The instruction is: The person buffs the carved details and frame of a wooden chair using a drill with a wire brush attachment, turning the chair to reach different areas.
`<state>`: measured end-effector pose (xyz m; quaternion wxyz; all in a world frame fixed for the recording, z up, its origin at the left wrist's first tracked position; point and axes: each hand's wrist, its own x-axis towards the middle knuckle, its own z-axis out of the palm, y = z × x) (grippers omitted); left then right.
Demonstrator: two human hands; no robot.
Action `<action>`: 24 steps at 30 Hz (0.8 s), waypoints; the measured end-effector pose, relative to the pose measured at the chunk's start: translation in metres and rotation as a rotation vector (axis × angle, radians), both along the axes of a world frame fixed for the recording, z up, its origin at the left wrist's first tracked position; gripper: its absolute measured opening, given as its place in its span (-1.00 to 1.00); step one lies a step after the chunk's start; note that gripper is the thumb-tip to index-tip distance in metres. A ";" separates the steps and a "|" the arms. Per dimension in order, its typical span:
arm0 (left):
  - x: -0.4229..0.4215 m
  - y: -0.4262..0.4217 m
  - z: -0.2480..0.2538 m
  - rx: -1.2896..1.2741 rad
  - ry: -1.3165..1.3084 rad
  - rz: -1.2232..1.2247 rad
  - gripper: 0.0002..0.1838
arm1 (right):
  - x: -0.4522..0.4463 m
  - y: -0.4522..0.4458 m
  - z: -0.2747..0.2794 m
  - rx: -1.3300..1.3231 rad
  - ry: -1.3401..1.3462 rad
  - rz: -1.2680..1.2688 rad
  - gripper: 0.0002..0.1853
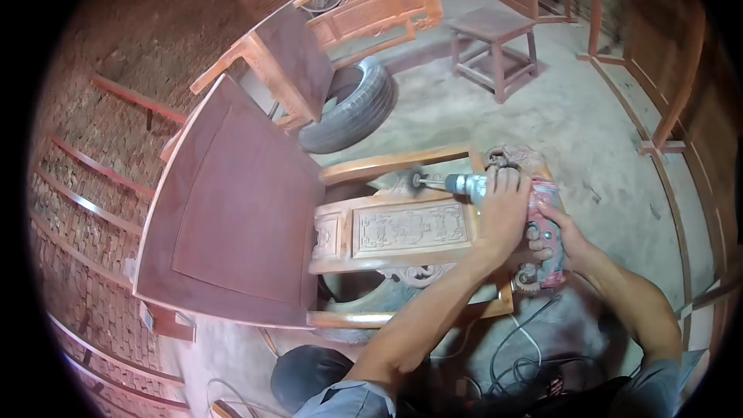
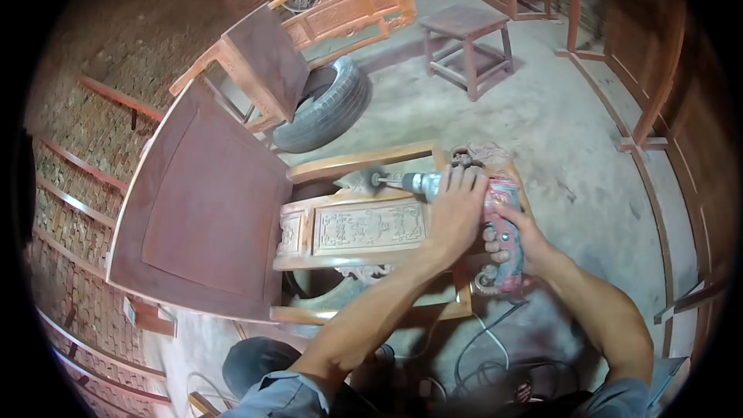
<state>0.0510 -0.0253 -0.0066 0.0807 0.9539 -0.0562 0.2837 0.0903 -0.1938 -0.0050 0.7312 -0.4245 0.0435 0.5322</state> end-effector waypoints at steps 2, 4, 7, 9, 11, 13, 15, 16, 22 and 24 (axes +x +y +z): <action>0.004 -0.011 -0.007 0.040 0.002 0.023 -0.56 | -0.001 -0.010 0.000 -0.009 0.011 -0.003 -0.60; 0.001 -0.024 -0.004 0.067 -0.001 0.015 -0.57 | -0.006 -0.023 0.001 -0.041 -0.005 -0.016 -0.59; 0.000 -0.034 0.004 0.051 0.031 -0.030 -0.53 | -0.009 -0.033 -0.002 -0.054 0.003 -0.084 -0.57; 0.004 -0.038 0.006 0.024 0.026 -0.047 -0.49 | -0.012 -0.037 -0.002 -0.056 0.010 -0.114 -0.57; 0.002 -0.040 0.005 0.025 0.051 -0.041 -0.49 | -0.013 -0.036 0.000 -0.054 0.015 -0.122 -0.57; -0.006 -0.031 0.014 -0.096 0.091 -0.084 -0.47 | -0.016 -0.028 0.007 -0.098 0.028 -0.085 -0.57; -0.009 -0.022 0.010 -0.063 0.128 -0.013 -0.47 | -0.011 -0.022 0.008 -0.002 0.110 0.050 -0.59; -0.012 -0.019 0.014 -0.053 0.150 0.028 -0.47 | -0.007 -0.018 0.009 -0.027 0.111 0.044 -0.60; -0.025 -0.005 0.051 -0.102 0.229 0.132 -0.48 | -0.010 0.009 0.061 -0.120 0.149 0.137 -0.64; -0.036 -0.006 0.051 -0.130 0.236 0.141 -0.46 | -0.021 0.012 0.094 -0.177 0.238 0.111 -0.69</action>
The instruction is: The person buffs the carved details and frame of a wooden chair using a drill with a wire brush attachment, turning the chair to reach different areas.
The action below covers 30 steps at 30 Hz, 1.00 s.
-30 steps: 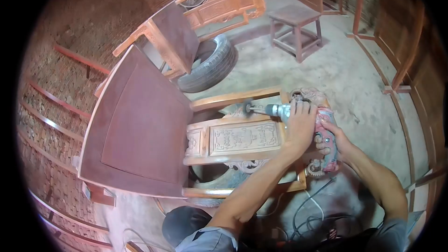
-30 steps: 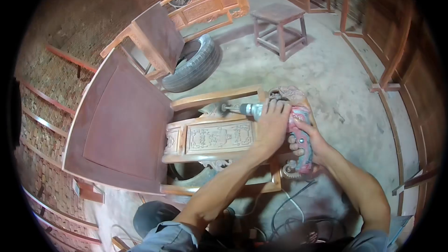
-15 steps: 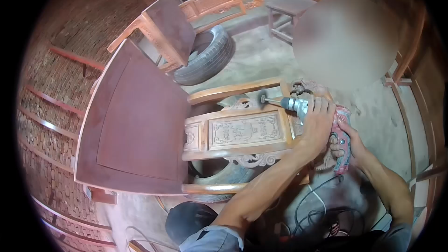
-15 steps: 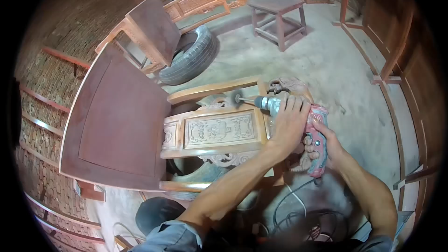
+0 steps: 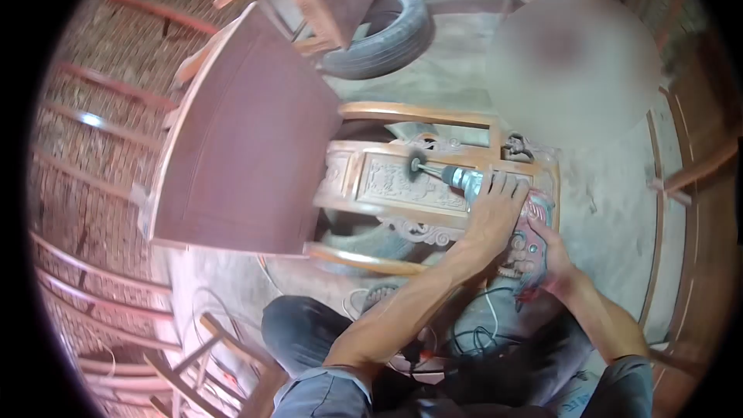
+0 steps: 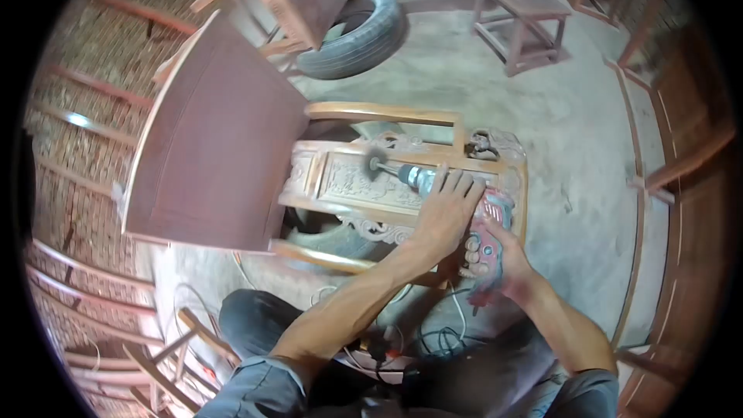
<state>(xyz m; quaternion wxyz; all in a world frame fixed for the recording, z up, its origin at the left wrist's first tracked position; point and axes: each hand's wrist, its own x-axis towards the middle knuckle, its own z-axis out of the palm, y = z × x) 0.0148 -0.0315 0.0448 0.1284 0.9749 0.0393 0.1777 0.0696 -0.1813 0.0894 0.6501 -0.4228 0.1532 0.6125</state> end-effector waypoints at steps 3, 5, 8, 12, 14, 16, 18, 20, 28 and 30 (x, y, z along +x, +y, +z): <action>-0.022 -0.007 0.014 0.002 0.088 0.057 -0.44 | -0.008 -0.014 -0.030 0.179 0.073 0.020 -0.71; -0.038 -0.020 0.022 -0.069 0.187 0.077 -0.43 | -0.023 -0.022 -0.031 0.065 0.063 -0.006 -0.70; -0.079 -0.046 0.009 -0.076 0.149 0.128 -0.37 | -0.050 -0.045 -0.044 0.031 0.099 0.019 -0.65; -0.127 -0.083 0.028 -0.338 -0.064 0.385 -0.20 | -0.082 -0.062 -0.046 0.039 0.037 0.039 -0.62; -0.139 -0.102 0.032 -0.751 -0.322 0.606 -0.12 | -0.086 -0.068 -0.052 0.060 0.026 0.054 -0.61; -0.137 -0.110 -0.010 -1.057 -0.327 0.896 -0.19 | -0.085 -0.080 -0.068 0.135 0.132 0.070 -0.61; -0.132 -0.093 -0.021 -1.808 -0.200 0.941 -0.23 | -0.087 -0.082 -0.070 0.137 0.115 0.034 -0.60; -0.124 -0.080 -0.017 -2.109 -0.225 0.774 -0.26 | -0.085 -0.076 -0.071 0.158 0.117 0.037 -0.59; -0.097 -0.084 -0.042 -2.347 -0.411 0.613 -0.36 | -0.048 -0.073 -0.056 0.152 0.021 0.181 -0.60; -0.096 -0.089 -0.043 -2.365 -0.466 0.623 -0.29 | -0.041 -0.074 -0.056 0.147 0.011 0.240 -0.60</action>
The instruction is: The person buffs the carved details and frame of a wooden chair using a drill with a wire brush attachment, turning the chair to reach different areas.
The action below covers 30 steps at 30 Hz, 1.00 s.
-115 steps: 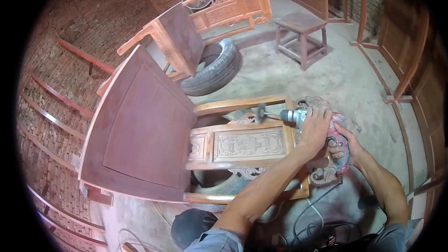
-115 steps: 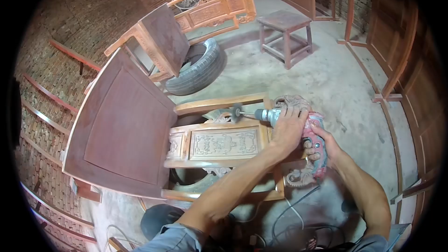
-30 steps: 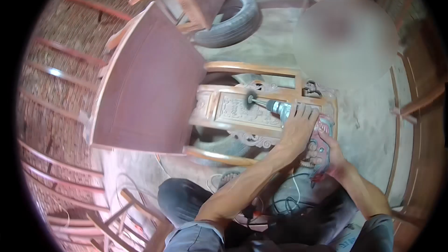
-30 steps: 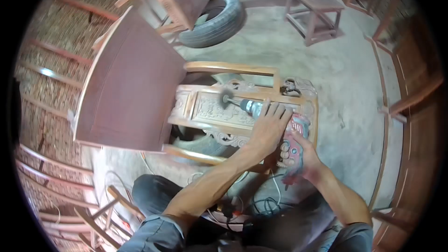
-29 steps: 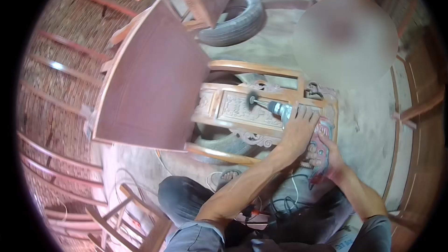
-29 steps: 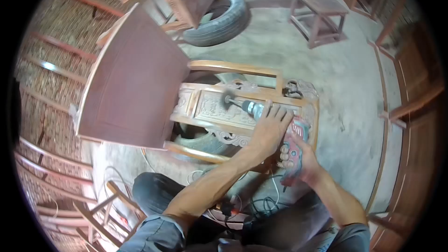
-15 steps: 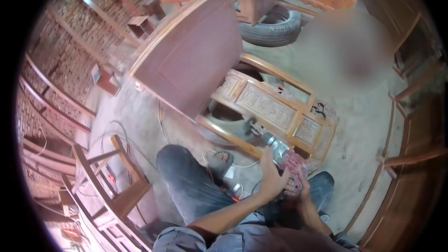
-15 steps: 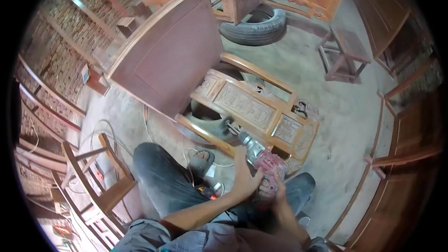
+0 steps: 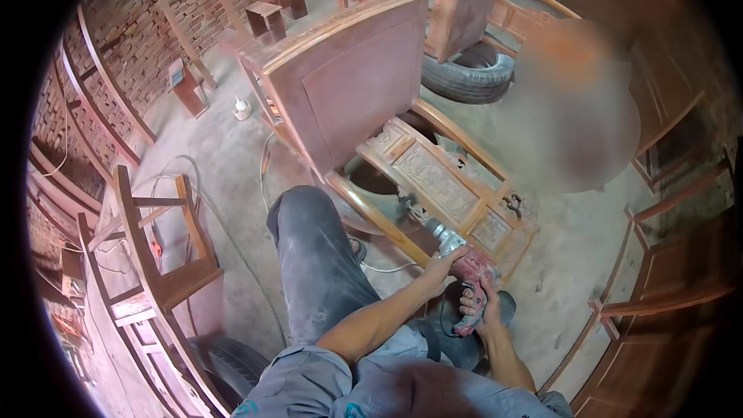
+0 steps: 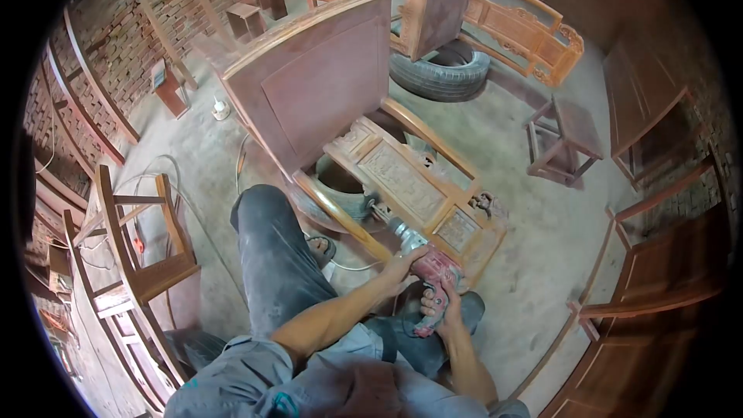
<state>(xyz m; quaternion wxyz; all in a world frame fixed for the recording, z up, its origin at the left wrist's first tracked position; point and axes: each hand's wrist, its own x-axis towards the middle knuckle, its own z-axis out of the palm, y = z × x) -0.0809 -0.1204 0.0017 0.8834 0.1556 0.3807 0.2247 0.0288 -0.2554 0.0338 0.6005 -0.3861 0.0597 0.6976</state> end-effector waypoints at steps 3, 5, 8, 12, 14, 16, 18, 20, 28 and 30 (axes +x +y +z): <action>0.008 0.005 -0.017 0.013 -0.029 0.038 -0.21 | 0.005 0.007 0.001 -0.016 -0.055 -0.011 -0.52; 0.019 0.005 -0.037 0.001 -0.036 0.058 -0.19 | 0.011 0.007 0.001 -0.003 -0.028 0.005 -0.58; 0.024 -0.004 -0.049 0.008 -0.092 0.141 -0.54 | 0.018 0.002 0.004 -0.007 -0.022 0.042 -0.61; 0.019 -0.018 -0.029 0.004 -0.036 0.126 -0.55 | 0.021 -0.010 -0.005 0.004 -0.008 0.052 -0.60; 0.022 -0.013 -0.030 0.039 -0.029 0.119 -0.55 | 0.015 -0.010 -0.007 -0.011 -0.012 0.007 -0.61; 0.025 -0.006 -0.031 0.070 -0.062 0.174 -0.55 | 0.010 0.003 -0.005 0.002 -0.014 -0.002 -0.62; 0.022 0.005 -0.028 0.098 -0.042 0.235 -0.55 | 0.007 0.015 -0.002 0.011 -0.041 0.011 -0.62; 0.015 0.018 -0.020 0.157 -0.108 0.298 -0.56 | 0.007 0.029 -0.011 0.063 0.012 0.039 -0.61; 0.013 0.017 -0.029 0.160 -0.042 0.179 -0.55 | 0.008 0.025 -0.010 0.040 0.037 0.032 -0.62; 0.012 0.003 -0.023 0.139 -0.081 0.124 -0.54 | 0.011 0.007 -0.004 0.014 0.012 0.021 -0.61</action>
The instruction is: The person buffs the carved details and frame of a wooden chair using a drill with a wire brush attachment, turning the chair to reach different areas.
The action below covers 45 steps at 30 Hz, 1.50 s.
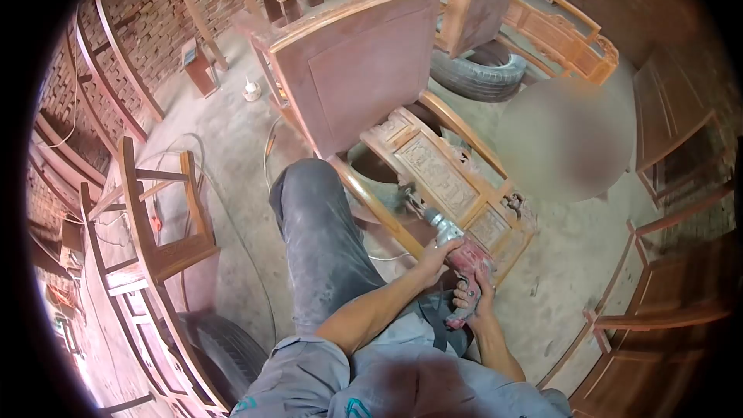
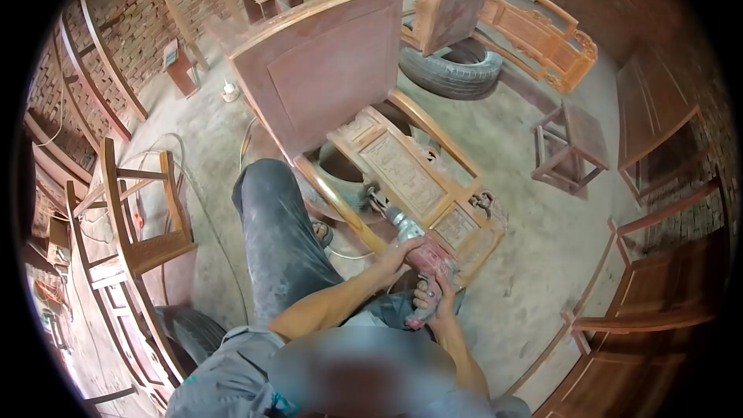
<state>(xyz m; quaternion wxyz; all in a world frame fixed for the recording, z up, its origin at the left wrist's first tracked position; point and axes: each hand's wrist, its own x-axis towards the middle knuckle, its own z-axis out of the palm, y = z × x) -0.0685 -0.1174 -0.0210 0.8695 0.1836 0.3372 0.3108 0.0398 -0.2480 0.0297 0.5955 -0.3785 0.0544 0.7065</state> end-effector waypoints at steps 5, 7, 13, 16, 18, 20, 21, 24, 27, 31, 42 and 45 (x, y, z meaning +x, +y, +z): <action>0.003 -0.009 -0.003 -0.030 -0.060 -0.046 -0.52 | 0.023 -0.009 -0.007 -0.004 -0.009 0.061 -0.61; 0.006 -0.008 -0.002 -0.066 -0.081 -0.044 -0.53 | 0.031 -0.010 -0.009 0.012 -0.038 0.083 -0.61; 0.012 -0.006 -0.003 -0.067 -0.151 -0.065 -0.66 | 0.030 -0.009 -0.006 0.019 -0.065 0.060 -0.62; 0.012 -0.016 -0.003 -0.044 -0.131 -0.094 -0.67 | 0.021 -0.023 -0.003 0.010 -0.053 0.018 -0.62; 0.013 -0.018 -0.007 -0.037 -0.148 -0.124 -0.68 | 0.018 -0.029 -0.006 0.007 -0.030 -0.005 -0.63; 0.015 -0.025 -0.015 -0.073 -0.124 -0.155 -0.69 | 0.014 -0.038 -0.011 -0.019 -0.060 -0.043 -0.61; 0.014 -0.029 -0.009 -0.064 -0.114 -0.156 -0.68 | 0.014 -0.042 -0.012 -0.020 -0.056 -0.045 -0.60; 0.010 -0.033 0.003 -0.045 -0.068 -0.154 -0.66 | 0.016 -0.052 -0.018 -0.005 -0.021 -0.043 -0.59; 0.012 -0.037 0.001 -0.048 -0.023 -0.154 -0.67 | 0.014 -0.056 -0.019 -0.019 -0.014 -0.087 -0.61; 0.011 -0.043 0.000 -0.058 -0.040 -0.178 -0.65 | 0.011 -0.060 -0.014 -0.040 -0.035 -0.081 -0.62; 0.014 -0.056 -0.002 -0.113 -0.078 -0.273 -0.59 | 0.020 -0.086 -0.023 -0.045 0.002 -0.090 -0.63; 0.019 -0.056 0.000 -0.129 -0.058 -0.299 -0.57 | 0.021 -0.089 -0.025 -0.050 0.006 -0.111 -0.62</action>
